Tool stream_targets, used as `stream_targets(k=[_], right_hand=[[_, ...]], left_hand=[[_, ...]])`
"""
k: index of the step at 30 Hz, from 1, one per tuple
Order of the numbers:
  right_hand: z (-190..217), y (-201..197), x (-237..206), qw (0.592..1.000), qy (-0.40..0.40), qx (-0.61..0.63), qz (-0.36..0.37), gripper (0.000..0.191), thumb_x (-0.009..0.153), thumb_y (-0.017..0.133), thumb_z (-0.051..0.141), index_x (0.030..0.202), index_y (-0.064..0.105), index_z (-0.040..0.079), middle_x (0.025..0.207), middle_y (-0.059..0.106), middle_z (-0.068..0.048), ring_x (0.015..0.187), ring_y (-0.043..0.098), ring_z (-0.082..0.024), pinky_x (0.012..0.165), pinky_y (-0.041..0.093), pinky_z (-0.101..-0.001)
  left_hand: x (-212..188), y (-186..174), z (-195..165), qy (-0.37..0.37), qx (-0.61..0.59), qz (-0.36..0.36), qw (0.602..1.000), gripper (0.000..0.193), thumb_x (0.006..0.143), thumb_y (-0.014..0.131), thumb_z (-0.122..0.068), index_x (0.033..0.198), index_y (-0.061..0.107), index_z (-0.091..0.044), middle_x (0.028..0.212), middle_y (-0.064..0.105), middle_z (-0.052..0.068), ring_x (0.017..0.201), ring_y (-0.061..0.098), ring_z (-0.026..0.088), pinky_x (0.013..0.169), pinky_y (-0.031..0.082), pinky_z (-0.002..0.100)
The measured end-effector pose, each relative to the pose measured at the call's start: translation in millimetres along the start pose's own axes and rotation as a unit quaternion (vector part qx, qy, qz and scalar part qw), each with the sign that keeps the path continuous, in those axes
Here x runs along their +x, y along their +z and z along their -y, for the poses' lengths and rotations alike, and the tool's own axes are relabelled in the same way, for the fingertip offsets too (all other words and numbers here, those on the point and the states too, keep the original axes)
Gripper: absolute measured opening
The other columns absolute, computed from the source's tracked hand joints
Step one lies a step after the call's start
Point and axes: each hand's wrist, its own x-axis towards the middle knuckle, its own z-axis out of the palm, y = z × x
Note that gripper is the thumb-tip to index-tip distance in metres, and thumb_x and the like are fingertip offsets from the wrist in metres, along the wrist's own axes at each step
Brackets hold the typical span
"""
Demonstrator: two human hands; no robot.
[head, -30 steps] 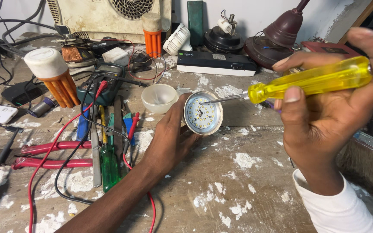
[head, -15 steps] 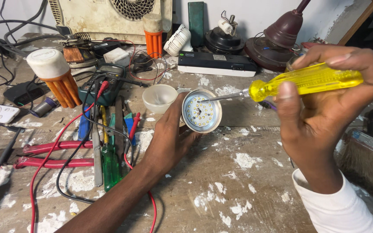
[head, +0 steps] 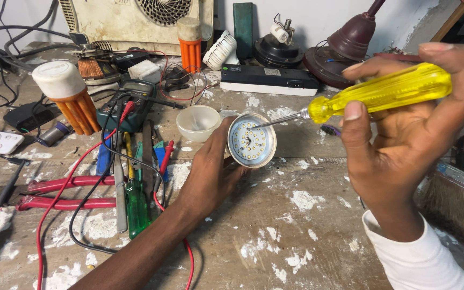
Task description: The person brushes dust off an LED light fixture with a brush and a toothbrush, sets it down, then picks up a large LED bulb and pulls off its plastic diffuser. They use a yellow screwdriver to probe and press the LED board and components inside the bulb, briefly setting the screwdriver down on a small tray before resuming.
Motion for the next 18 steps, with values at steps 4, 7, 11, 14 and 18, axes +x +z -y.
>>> stream_targets(k=[4, 7, 11, 14, 18], right_hand=[[-0.7, -1.1, 1.2, 1.000, 0.001, -0.001, 0.002, 0.063, 0.119, 0.063, 0.000, 0.156, 0.016, 0.020, 0.146, 0.039, -0.006, 0.114, 0.063, -0.019, 0.100, 0.058, -0.0274], [0.8, -1.5, 1.6, 1.000, 0.003, -0.004, 0.007, 0.063, 0.120, 0.063, 0.001, 0.156, 0.015, 0.020, 0.144, 0.041, -0.007, 0.113, 0.063, -0.019, 0.099, 0.058, -0.0273], [2.1, -1.6, 3.9, 1.000, 0.003, -0.004, 0.009, 0.063, 0.120, 0.063, 0.002, 0.156, 0.014, 0.021, 0.142, 0.043, -0.008, 0.111, 0.064, -0.019, 0.097, 0.058, -0.0271], [1.9, -0.4, 6.3, 1.000, 0.005, -0.001, 0.009, 0.063, 0.120, 0.062, 0.003, 0.155, 0.014, 0.021, 0.141, 0.045, -0.009, 0.110, 0.064, -0.019, 0.096, 0.057, -0.0270], [1.6, 0.6, 8.5, 1.000, 0.005, -0.001, 0.010, 0.063, 0.120, 0.062, 0.004, 0.155, 0.013, 0.022, 0.139, 0.047, -0.010, 0.108, 0.064, -0.019, 0.095, 0.057, -0.0268]], left_hand=[[-0.8, 0.3, 0.9, 0.009, 0.002, -0.002, 1.000, 0.092, 0.081, 0.077, 0.005, 0.156, 0.024, -0.002, 0.153, 0.045, 0.020, 0.137, 0.054, 0.036, 0.103, 0.061, 0.039], [-0.3, 1.3, 1.3, -0.001, -0.007, -0.006, 1.000, 0.091, 0.081, 0.078, 0.004, 0.155, 0.025, -0.002, 0.153, 0.045, 0.020, 0.138, 0.054, 0.036, 0.100, 0.058, 0.039], [0.4, 0.6, 0.7, -0.011, -0.001, -0.003, 1.000, 0.091, 0.081, 0.078, 0.004, 0.154, 0.025, -0.001, 0.153, 0.044, 0.020, 0.138, 0.053, 0.035, 0.099, 0.057, 0.038], [1.1, 0.5, -1.2, -0.017, -0.008, -0.004, 1.000, 0.090, 0.080, 0.079, 0.004, 0.154, 0.027, -0.002, 0.153, 0.045, 0.019, 0.138, 0.054, 0.035, 0.099, 0.057, 0.038], [1.1, -1.1, -3.9, -0.016, -0.006, -0.005, 1.000, 0.091, 0.079, 0.079, 0.004, 0.154, 0.027, -0.002, 0.153, 0.045, 0.018, 0.138, 0.054, 0.034, 0.099, 0.057, 0.038]])
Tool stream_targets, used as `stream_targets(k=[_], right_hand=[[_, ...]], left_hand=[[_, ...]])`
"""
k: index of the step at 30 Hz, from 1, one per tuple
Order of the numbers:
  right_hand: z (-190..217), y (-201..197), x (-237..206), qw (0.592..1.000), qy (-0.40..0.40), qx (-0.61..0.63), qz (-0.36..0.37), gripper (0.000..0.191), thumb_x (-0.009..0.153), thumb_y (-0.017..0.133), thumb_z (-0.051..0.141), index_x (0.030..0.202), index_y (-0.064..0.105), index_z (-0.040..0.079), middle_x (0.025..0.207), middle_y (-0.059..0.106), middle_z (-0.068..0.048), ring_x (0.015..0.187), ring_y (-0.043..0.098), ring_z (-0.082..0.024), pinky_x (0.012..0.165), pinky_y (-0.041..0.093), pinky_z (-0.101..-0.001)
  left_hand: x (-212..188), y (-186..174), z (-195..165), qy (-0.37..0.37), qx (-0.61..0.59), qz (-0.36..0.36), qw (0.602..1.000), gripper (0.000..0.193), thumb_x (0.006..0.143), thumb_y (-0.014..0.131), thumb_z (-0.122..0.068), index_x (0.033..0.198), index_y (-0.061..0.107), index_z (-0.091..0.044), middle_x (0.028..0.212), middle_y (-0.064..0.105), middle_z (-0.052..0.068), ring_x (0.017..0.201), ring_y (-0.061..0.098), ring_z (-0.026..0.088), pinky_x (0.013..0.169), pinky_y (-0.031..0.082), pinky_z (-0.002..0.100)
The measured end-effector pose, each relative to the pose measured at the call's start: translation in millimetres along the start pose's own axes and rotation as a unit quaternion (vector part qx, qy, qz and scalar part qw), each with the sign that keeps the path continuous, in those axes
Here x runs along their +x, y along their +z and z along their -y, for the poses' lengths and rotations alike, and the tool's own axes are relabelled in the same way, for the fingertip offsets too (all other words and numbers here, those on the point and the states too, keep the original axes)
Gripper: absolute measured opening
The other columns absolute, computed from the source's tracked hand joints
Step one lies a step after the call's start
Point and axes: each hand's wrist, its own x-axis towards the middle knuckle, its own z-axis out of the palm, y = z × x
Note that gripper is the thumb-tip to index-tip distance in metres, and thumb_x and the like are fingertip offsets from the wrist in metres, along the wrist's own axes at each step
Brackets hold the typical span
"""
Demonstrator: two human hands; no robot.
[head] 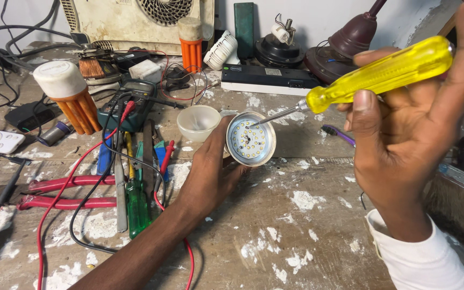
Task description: The person brushes dust off an LED light fixture with a brush and a toothbrush, sets it down, then picks up a large LED bulb and pulls off its plastic diffuser. They use a yellow screwdriver to probe and press the LED board and components inside the bulb, briefly setting the screwdriver down on a small tray before resuming.
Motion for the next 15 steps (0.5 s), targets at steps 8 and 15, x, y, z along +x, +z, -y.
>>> stream_targets(k=[8, 15], right_hand=[[0.4, 0.4, -0.4, 1.000, 0.003, -0.001, 0.004, 0.063, 0.121, 0.061, 0.006, 0.155, 0.011, 0.023, 0.134, 0.051, -0.012, 0.105, 0.064, -0.019, 0.092, 0.057, -0.0264], [1.0, 1.0, -0.5, 1.000, 0.004, 0.001, 0.005, 0.063, 0.121, 0.060, 0.008, 0.155, 0.010, 0.023, 0.131, 0.055, -0.014, 0.102, 0.065, -0.019, 0.090, 0.056, -0.0261]], left_hand=[[-0.4, -1.3, -0.2, 0.007, 0.001, 0.004, 1.000, 0.092, 0.080, 0.078, 0.005, 0.154, 0.025, -0.001, 0.155, 0.042, 0.019, 0.138, 0.053, 0.035, 0.100, 0.056, 0.038], [-0.6, 1.5, 3.4, 0.008, 0.004, 0.004, 1.000, 0.091, 0.081, 0.078, 0.004, 0.155, 0.024, -0.001, 0.155, 0.043, 0.020, 0.138, 0.053, 0.035, 0.100, 0.056, 0.039]])
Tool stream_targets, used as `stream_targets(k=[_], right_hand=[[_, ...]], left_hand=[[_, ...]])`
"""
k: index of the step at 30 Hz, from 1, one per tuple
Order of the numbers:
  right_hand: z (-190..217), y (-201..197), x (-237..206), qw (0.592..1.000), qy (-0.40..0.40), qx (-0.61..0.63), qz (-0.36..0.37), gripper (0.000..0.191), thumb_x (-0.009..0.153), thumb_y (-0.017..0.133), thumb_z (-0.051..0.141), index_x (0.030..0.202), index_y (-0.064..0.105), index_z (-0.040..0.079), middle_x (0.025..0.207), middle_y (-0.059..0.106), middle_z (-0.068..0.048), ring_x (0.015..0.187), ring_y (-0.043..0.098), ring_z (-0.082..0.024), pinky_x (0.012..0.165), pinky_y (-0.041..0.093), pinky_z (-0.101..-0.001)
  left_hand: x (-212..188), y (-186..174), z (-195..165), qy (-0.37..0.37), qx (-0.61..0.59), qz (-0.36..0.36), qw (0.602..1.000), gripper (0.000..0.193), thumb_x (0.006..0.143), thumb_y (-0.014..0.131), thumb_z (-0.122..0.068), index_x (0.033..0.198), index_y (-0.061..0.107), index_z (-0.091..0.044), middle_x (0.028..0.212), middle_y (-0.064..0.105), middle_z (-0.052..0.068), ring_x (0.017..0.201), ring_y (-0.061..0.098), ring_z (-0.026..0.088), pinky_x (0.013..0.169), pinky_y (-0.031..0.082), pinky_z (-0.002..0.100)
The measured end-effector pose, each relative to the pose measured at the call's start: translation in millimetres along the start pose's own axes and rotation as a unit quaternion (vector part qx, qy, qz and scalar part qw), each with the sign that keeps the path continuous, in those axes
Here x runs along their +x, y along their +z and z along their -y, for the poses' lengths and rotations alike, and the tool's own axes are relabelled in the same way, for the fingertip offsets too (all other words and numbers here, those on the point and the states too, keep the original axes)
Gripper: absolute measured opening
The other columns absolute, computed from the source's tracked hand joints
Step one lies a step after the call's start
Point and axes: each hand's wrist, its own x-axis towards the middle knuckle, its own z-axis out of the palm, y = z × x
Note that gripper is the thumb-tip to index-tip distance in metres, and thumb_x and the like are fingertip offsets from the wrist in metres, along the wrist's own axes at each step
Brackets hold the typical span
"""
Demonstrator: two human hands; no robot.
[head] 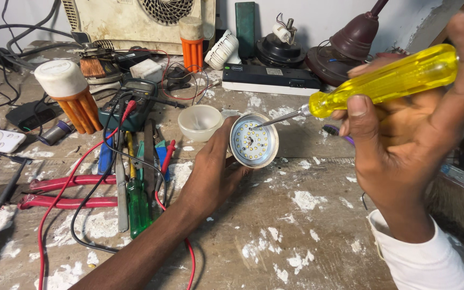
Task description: The person brushes dust off an LED light fixture with a brush and a toothbrush, sets it down, then picks up a large LED bulb and pulls off its plastic diffuser. They use a yellow screwdriver to probe and press the LED board and components inside the bulb, briefly setting the screwdriver down on a small tray before resuming.
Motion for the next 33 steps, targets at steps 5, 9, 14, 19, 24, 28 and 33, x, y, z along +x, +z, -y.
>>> stream_targets(k=[5, 9, 14, 19, 24, 28, 33], right_hand=[[0, 0, -1, 1.000, 0.007, -0.001, 0.004, 0.063, 0.121, 0.059, 0.010, 0.155, 0.008, 0.024, 0.128, 0.058, -0.016, 0.100, 0.065, -0.019, 0.088, 0.056, -0.0259], [1, -1, -2, 1.000, 0.011, 0.000, 0.005, 0.063, 0.121, 0.059, 0.011, 0.155, 0.008, 0.024, 0.126, 0.060, -0.017, 0.098, 0.065, -0.019, 0.087, 0.055, -0.0258], [3, -3, -5, 1.000, 0.022, 0.000, 0.011, 0.062, 0.122, 0.058, 0.012, 0.155, 0.007, 0.025, 0.123, 0.063, -0.018, 0.096, 0.065, -0.019, 0.085, 0.055, -0.0255], [1, -5, -9, 0.999, 0.031, -0.022, 0.034, 0.063, 0.122, 0.057, 0.013, 0.155, 0.005, 0.026, 0.120, 0.065, -0.020, 0.093, 0.066, -0.019, 0.083, 0.055, -0.0253], [-10, 3, -11, 0.998, -0.025, -0.026, 0.044, 0.060, 0.126, 0.050, 0.020, 0.155, -0.002, 0.030, 0.121, 0.065, -0.020, 0.102, 0.066, -0.023, 0.094, 0.056, -0.0303], [-15, 2, -17, 0.999, -0.015, -0.013, 0.044, 0.058, 0.124, 0.049, 0.019, 0.154, 0.001, 0.028, 0.119, 0.066, -0.021, 0.099, 0.068, -0.025, 0.092, 0.058, -0.0317], [-14, 5, -30, 1.000, 0.001, 0.024, 0.004, 0.058, 0.121, 0.053, 0.016, 0.155, 0.007, 0.024, 0.112, 0.066, -0.018, 0.091, 0.068, -0.022, 0.085, 0.058, -0.0304]], left_hand=[[-1, 1, 1, -0.011, -0.012, -0.002, 1.000, 0.090, 0.081, 0.077, 0.005, 0.155, 0.025, -0.002, 0.153, 0.044, 0.020, 0.138, 0.053, 0.035, 0.100, 0.056, 0.039], [-1, 1, 2, 0.000, -0.008, -0.001, 1.000, 0.091, 0.082, 0.077, 0.005, 0.155, 0.024, -0.002, 0.154, 0.044, 0.020, 0.138, 0.053, 0.035, 0.101, 0.056, 0.039], [0, 1, 1, 0.005, 0.000, 0.000, 1.000, 0.091, 0.082, 0.077, 0.004, 0.155, 0.023, -0.002, 0.154, 0.043, 0.021, 0.138, 0.053, 0.036, 0.104, 0.059, 0.040], [-2, 0, 0, -0.005, -0.007, 0.014, 1.000, 0.090, 0.082, 0.076, 0.005, 0.156, 0.026, -0.003, 0.154, 0.045, 0.020, 0.137, 0.055, 0.036, 0.105, 0.059, 0.041], [-1, 0, -1, -0.012, -0.010, 0.009, 1.000, 0.091, 0.081, 0.077, 0.004, 0.155, 0.024, -0.002, 0.153, 0.045, 0.020, 0.136, 0.055, 0.036, 0.103, 0.059, 0.040], [-2, -1, 1, 0.005, -0.013, 0.007, 1.000, 0.090, 0.081, 0.075, 0.007, 0.155, 0.025, -0.002, 0.153, 0.045, 0.021, 0.137, 0.054, 0.037, 0.106, 0.058, 0.040], [-3, 0, 3, 0.032, 0.017, 0.015, 0.999, 0.090, 0.080, 0.077, 0.006, 0.154, 0.027, -0.002, 0.149, 0.049, 0.022, 0.136, 0.055, 0.039, 0.109, 0.053, 0.042]])
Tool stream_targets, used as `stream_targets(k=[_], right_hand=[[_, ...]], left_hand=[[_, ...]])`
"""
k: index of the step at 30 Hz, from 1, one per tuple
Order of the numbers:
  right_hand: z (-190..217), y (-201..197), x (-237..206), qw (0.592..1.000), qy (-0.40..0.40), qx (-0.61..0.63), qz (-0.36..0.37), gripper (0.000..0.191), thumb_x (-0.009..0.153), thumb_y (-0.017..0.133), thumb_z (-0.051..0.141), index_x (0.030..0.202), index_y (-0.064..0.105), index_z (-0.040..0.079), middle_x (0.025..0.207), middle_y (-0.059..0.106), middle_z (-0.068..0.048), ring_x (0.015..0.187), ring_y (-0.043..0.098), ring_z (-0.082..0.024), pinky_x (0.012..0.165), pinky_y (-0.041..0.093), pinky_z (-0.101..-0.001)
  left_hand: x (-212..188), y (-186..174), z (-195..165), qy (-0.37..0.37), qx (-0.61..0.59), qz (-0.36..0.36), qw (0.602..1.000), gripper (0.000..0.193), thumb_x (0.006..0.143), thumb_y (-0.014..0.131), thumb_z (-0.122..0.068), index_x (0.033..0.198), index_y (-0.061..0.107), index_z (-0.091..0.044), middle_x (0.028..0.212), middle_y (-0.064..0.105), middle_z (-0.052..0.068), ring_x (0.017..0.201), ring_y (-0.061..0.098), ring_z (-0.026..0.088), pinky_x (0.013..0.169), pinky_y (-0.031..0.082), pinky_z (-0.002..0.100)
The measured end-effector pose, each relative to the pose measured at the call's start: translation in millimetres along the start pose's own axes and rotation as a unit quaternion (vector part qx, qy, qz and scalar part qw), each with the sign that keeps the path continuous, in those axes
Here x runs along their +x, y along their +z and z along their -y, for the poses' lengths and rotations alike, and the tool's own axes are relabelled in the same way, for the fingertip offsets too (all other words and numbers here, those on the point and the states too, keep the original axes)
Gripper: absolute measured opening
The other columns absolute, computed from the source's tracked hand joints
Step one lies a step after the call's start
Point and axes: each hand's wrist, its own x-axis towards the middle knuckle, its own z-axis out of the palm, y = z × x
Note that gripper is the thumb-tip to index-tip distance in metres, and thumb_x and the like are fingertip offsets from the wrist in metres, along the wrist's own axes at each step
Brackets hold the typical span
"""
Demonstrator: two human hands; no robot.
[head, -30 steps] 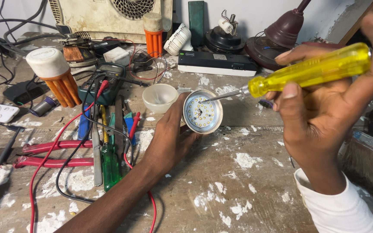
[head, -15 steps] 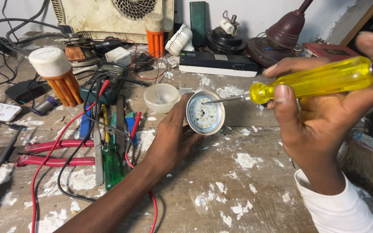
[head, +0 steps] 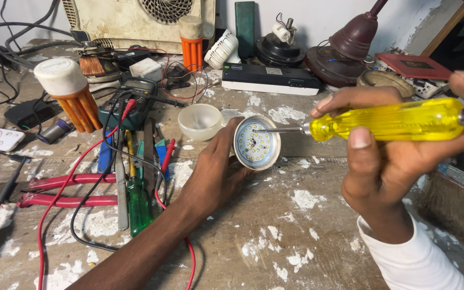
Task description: The person brushes dust off an LED light fixture with a brush and a toothbrush, sets it down, then picks up a large LED bulb and pulls off its plastic diffuser. They use a yellow screwdriver to probe and press the LED board and components inside the bulb, briefly setting the screwdriver down on a small tray before resuming.
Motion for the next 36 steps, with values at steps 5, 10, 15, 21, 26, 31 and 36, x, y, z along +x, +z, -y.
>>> stream_targets(k=[5, 10, 15, 21, 26, 31, 36], right_hand=[[1, 6, -9, 0.999, 0.014, 0.035, -0.037, 0.058, 0.118, 0.058, 0.013, 0.155, 0.014, 0.021, 0.105, 0.066, -0.015, 0.084, 0.068, -0.020, 0.078, 0.058, -0.0290], [4, 13, 1, 0.998, 0.054, 0.022, -0.027, 0.058, 0.115, 0.062, 0.009, 0.155, 0.020, 0.018, 0.098, 0.066, -0.012, 0.076, 0.067, -0.017, 0.071, 0.058, -0.0276], [7, 24, 21, 0.985, 0.028, -0.154, 0.078, 0.017, 0.094, 0.083, 0.014, 0.101, 0.073, 0.003, 0.088, 0.076, -0.006, 0.077, 0.076, -0.015, 0.067, 0.060, -0.0255], [7, 42, 21, 0.979, 0.099, -0.120, 0.128, 0.022, 0.084, 0.084, 0.011, 0.103, 0.077, 0.004, 0.093, 0.078, -0.011, 0.080, 0.078, -0.020, 0.069, 0.059, -0.0318], [0, 51, 13, 0.976, 0.127, -0.123, 0.125, 0.026, 0.082, 0.084, 0.010, 0.106, 0.076, 0.003, 0.093, 0.077, -0.013, 0.080, 0.077, -0.021, 0.068, 0.058, -0.0331], [-3, 56, 8, 0.976, 0.120, -0.135, 0.118, 0.025, 0.082, 0.083, 0.008, 0.105, 0.075, 0.002, 0.095, 0.077, -0.013, 0.080, 0.077, -0.023, 0.068, 0.058, -0.0338], [-5, 56, 5, 0.978, 0.116, -0.125, 0.122, 0.028, 0.081, 0.079, 0.000, 0.108, 0.073, 0.002, 0.098, 0.077, -0.012, 0.084, 0.077, -0.024, 0.071, 0.059, -0.0341]], left_hand=[[-2, 1, 2, -0.009, -0.010, 0.011, 1.000, 0.090, 0.082, 0.075, 0.007, 0.156, 0.026, -0.003, 0.149, 0.049, 0.023, 0.135, 0.057, 0.039, 0.108, 0.055, 0.041], [-2, 0, 1, 0.013, -0.002, 0.004, 1.000, 0.091, 0.081, 0.075, 0.007, 0.156, 0.024, -0.002, 0.149, 0.048, 0.024, 0.135, 0.056, 0.040, 0.109, 0.054, 0.041], [-3, 1, 0, -0.008, -0.012, 0.009, 1.000, 0.091, 0.081, 0.076, 0.007, 0.156, 0.025, -0.002, 0.147, 0.049, 0.023, 0.133, 0.058, 0.038, 0.106, 0.056, 0.040], [-3, 3, 2, 0.005, -0.023, 0.002, 1.000, 0.091, 0.082, 0.077, 0.006, 0.156, 0.026, -0.002, 0.145, 0.051, 0.023, 0.132, 0.060, 0.038, 0.106, 0.057, 0.039], [-4, 4, 3, 0.045, -0.012, -0.002, 0.999, 0.092, 0.083, 0.078, 0.003, 0.157, 0.025, 0.000, 0.148, 0.049, 0.024, 0.133, 0.059, 0.038, 0.108, 0.056, 0.040], [-5, 5, 1, 0.032, -0.002, 0.008, 0.999, 0.090, 0.083, 0.080, 0.001, 0.156, 0.026, -0.001, 0.149, 0.049, 0.024, 0.133, 0.060, 0.038, 0.107, 0.057, 0.040], [-5, 3, 0, 0.045, 0.001, 0.005, 0.999, 0.090, 0.083, 0.079, 0.001, 0.156, 0.026, 0.000, 0.149, 0.049, 0.024, 0.132, 0.059, 0.039, 0.107, 0.057, 0.040]])
